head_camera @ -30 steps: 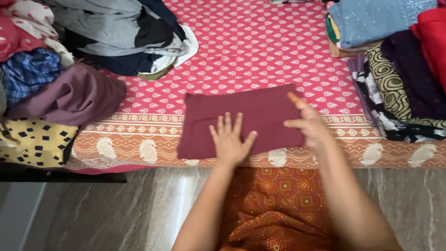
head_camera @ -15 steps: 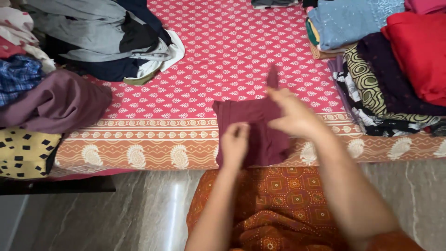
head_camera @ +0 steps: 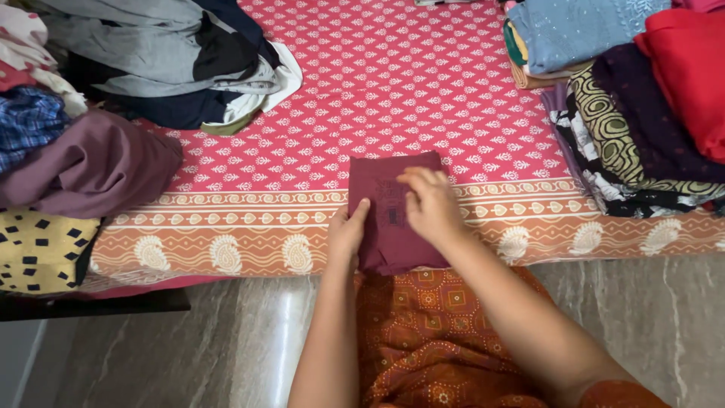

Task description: Folding various pieces of laundry on a bed and organizing them into neat stacks.

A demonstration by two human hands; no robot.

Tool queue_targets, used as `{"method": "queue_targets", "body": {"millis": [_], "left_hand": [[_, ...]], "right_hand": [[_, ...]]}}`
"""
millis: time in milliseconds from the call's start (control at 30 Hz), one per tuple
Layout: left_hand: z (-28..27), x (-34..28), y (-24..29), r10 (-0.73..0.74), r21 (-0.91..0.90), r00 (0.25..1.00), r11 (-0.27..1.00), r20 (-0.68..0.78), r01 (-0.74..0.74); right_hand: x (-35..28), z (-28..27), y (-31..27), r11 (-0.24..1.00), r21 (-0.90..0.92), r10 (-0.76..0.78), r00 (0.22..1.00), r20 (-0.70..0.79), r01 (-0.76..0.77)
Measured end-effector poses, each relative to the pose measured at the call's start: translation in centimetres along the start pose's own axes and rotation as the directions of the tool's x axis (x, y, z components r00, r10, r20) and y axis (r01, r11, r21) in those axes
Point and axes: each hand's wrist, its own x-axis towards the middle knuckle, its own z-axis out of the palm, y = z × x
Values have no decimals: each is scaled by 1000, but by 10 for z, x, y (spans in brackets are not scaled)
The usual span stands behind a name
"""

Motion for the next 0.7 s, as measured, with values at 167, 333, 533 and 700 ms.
{"method": "queue_targets", "body": {"millis": [167, 333, 533, 700], "left_hand": [[2, 2, -4, 440, 650, 887, 716, -138, -254], [6, -9, -7, 536, 796, 816, 581, -216, -171], [4, -4, -11, 575, 822, 787, 546, -225, -164], [1, -4, -10, 566, 782, 794, 590, -223, -201]], "right_hand": [[2, 4, -3, 924, -382, 72, 991, 111, -25], [13, 6, -5, 885, -464, 153, 963, 222, -34], [56, 3, 29, 881, -453, 286, 918, 275, -138], [98, 25, 36, 898, -406, 259, 949, 178, -169]]}}
